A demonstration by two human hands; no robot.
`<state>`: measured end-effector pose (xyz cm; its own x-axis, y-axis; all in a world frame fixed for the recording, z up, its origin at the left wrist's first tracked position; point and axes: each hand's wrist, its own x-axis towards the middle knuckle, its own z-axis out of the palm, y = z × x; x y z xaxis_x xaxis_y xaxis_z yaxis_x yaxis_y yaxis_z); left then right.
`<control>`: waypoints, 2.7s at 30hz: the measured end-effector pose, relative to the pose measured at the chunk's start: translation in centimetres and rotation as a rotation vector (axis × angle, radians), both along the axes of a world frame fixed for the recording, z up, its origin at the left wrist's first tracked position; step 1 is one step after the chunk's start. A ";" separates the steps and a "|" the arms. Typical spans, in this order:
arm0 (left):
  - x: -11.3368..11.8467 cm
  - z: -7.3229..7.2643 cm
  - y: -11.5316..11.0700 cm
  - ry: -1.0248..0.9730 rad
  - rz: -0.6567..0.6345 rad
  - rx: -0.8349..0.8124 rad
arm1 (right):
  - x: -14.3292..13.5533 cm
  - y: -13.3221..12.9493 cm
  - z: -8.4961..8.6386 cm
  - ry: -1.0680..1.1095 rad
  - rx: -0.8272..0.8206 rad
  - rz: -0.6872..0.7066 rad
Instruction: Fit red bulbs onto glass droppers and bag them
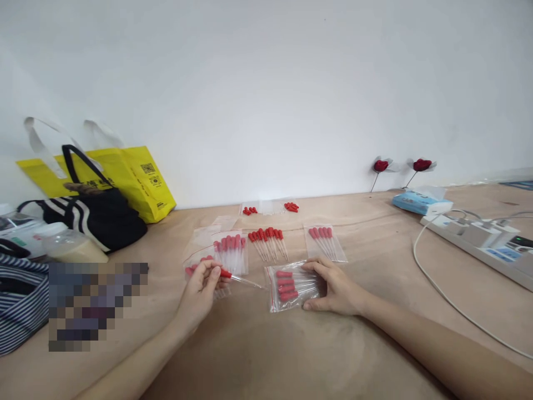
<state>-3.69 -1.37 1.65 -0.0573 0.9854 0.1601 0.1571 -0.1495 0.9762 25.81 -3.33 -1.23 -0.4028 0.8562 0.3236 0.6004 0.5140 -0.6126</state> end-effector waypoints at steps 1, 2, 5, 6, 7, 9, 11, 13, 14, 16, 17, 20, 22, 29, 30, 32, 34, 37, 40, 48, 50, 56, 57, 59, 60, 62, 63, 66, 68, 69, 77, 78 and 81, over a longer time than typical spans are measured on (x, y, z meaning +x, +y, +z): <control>0.2 -0.3 -0.3 -0.013 -0.003 -0.019 | 0.0 0.0 0.0 0.000 -0.004 -0.003; 0.4 -0.5 -0.4 -0.021 -0.010 -0.034 | 0.0 0.0 0.0 0.001 -0.008 -0.007; 1.2 -0.8 -0.7 -0.025 -0.045 -0.050 | 0.0 0.0 0.0 0.003 -0.007 -0.007; 1.4 -0.9 -0.8 -0.023 -0.054 -0.048 | 0.0 0.0 0.0 0.003 -0.004 -0.003; 1.6 -0.8 -0.9 -0.020 -0.064 -0.048 | 0.0 0.0 0.0 0.003 -0.002 -0.001; 1.8 -0.7 -1.1 -0.008 -0.086 -0.063 | 0.0 0.0 -0.1 0.003 0.002 -0.001; 2.1 -0.5 -1.4 0.017 -0.120 -0.087 | 0.0 0.1 -0.1 -0.001 0.003 -0.002; 2.3 -0.3 -1.6 0.047 -0.172 -0.098 | 0.1 0.1 -0.1 -0.007 0.004 0.001; 2.5 -0.2 -1.6 0.061 -0.204 -0.097 | 0.1 0.1 -0.1 -0.009 0.004 0.002; 2.9 -0.1 -1.7 0.089 -0.268 -0.091 | 0.0 0.1 0.0 -0.009 0.007 0.002; 3.1 -0.1 -1.6 0.107 -0.294 -0.089 | 0.0 0.0 0.0 -0.008 0.008 0.002; 3.9 -0.2 -1.3 0.192 -0.368 -0.090 | 0.0 0.0 0.1 -0.007 0.005 0.003; 4.5 -0.3 -1.1 0.230 -0.414 -0.075 | -0.1 0.0 0.1 -0.007 0.002 0.006; 6.6 -0.9 -0.4 0.163 -0.422 -0.075 | -0.1 -0.1 0.3 -0.002 -0.010 0.007; 6.8 -1.0 -0.3 0.152 -0.417 -0.078 | -0.1 -0.1 0.3 -0.003 -0.014 0.010; 7.0 -1.4 -0.2 0.153 -0.402 -0.070 | -0.1 -0.1 0.4 -0.003 -0.017 0.013; 7.1 -1.7 -0.2 0.180 -0.387 -0.046 | -0.1 -0.1 0.4 -0.003 -0.016 0.014; 7.1 -1.8 -0.3 0.223 -0.380 -0.002 | -0.1 -0.1 0.4 -0.001 -0.011 0.012; 7.2 -1.5 -0.5 0.290 -0.375 0.034 | -0.1 -0.1 0.4 0.000 -0.015 0.014; 7.3 -1.6 -0.3 0.403 -0.413 0.071 | -0.1 -0.1 0.2 0.012 -0.005 0.026; 7.0 -1.8 -0.2 0.391 -0.464 0.048 | 0.0 -0.1 0.2 0.015 -0.002 0.029; 6.5 -1.5 -0.4 0.483 -0.510 0.185 | 0.1 -0.1 0.2 0.024 -0.007 0.048; 6.5 -1.3 -0.4 0.500 -0.499 0.193 | 0.1 -0.1 0.2 0.028 -0.011 0.048; 6.6 -1.0 -0.6 0.510 -0.480 0.177 | 0.0 -0.1 0.2 0.036 -0.017 0.039; 6.6 -0.9 -0.6 0.498 -0.470 0.159 | 0.0 -0.1 0.2 0.038 -0.018 0.031; 6.9 -0.7 -0.8 0.457 -0.461 0.111 | 0.0 -0.2 0.3 0.042 -0.017 0.017; 7.1 -0.7 -0.8 0.434 -0.457 0.083 | 0.0 -0.2 0.3 0.043 -0.017 0.015; 7.6 -1.3 -0.8 0.378 -0.407 0.040 | -0.1 -0.3 0.3 0.041 -0.018 0.016; 7.8 -1.8 -0.7 0.330 -0.365 0.054 | -0.1 -0.3 0.4 0.038 -0.015 0.028; 7.9 -1.9 -0.6 0.296 -0.349 0.061 | -0.1 -0.2 0.4 0.036 -0.011 0.033; 7.8 -0.9 -1.2 0.146 -0.459 0.050 | -0.3 1.1 1.1 -0.088 0.054 -0.122; 7.8 -0.7 -1.4 0.146 -0.495 0.052 | -0.3 1.3 1.2 -0.088 0.048 -0.132; 7.9 -0.5 -1.6 0.161 -0.597 0.081 | -0.4 1.5 1.3 -0.046 -0.054 -0.094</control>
<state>4.22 -2.96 1.19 0.5306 0.8245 0.1963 0.1678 -0.3293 0.9292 25.44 -1.83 0.09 -0.3331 0.9068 0.2585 0.6730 0.4206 -0.6084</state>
